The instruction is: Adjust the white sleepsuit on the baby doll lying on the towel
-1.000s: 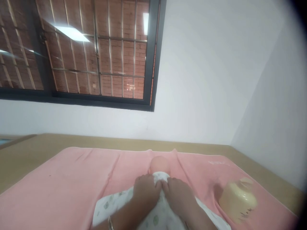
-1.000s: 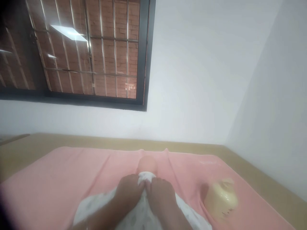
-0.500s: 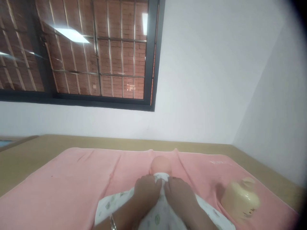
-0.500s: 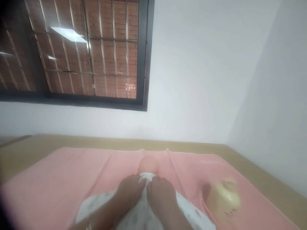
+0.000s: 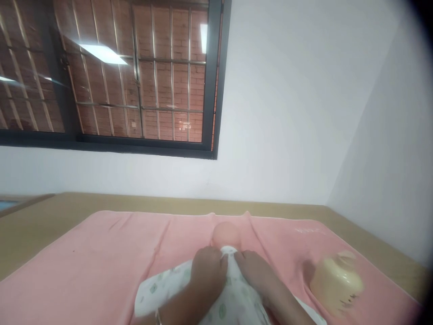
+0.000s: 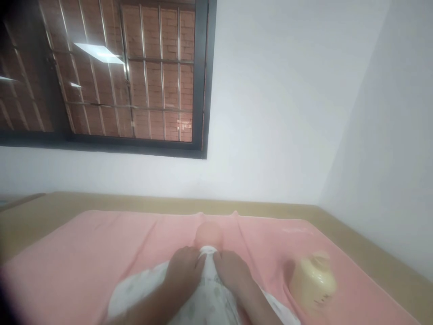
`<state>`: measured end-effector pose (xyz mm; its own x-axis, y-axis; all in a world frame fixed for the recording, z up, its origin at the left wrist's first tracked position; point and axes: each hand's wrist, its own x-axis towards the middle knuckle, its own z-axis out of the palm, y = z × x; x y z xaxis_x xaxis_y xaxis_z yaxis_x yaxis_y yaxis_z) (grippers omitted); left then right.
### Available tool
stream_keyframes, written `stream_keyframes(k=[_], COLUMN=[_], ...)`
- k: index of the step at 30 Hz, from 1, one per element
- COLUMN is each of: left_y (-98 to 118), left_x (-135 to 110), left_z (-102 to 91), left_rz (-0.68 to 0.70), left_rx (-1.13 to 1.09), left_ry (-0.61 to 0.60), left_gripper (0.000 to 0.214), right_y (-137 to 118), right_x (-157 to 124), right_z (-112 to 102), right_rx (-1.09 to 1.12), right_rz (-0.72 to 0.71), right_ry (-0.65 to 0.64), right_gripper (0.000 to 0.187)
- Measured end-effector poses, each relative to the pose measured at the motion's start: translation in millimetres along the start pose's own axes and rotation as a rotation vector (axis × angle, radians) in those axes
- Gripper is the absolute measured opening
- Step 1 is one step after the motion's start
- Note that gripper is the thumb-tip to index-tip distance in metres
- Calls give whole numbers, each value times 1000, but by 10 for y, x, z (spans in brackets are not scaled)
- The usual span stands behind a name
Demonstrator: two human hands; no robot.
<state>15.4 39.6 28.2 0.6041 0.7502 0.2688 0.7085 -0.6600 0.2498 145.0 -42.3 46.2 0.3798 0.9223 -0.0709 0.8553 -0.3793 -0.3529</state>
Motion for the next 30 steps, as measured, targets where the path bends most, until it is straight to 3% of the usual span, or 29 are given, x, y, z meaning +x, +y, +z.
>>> stream_keyframes(k=[2,6,8,11,13,19,24,30], left_y=[-6,-46,-44,-15,-6,-52,-49,-38], left_x=[2,15,12,-2,-9,-13,-18,-12], left_z=[5,-23,-9,39,52,13,55,-41], left_rz=[-54,-82,-37,31,26,-11,14,-26], left_rx=[-41,-136,-92,-1,-12,-90,-120,-51], left_ry=[-16,-181,-155,-26,24,-120,41,-147], left_gripper=[35,50,52,44,39,51,36,52], right_y=[5,-48,-27,28,14,-104,-49,-162], right_x=[9,-15,0,34,28,-37,-35,-125], right_z=[27,80,77,51,46,50,-46,-103], right_rx=[-21,-199,-204,-100,-102,-198,15,-101], right_rz=[-3,-22,-41,-27,-22,7,25,5], right_ry=[11,186,157,53,56,176,61,87], right_gripper=[50,43,42,49,49,44,53,39])
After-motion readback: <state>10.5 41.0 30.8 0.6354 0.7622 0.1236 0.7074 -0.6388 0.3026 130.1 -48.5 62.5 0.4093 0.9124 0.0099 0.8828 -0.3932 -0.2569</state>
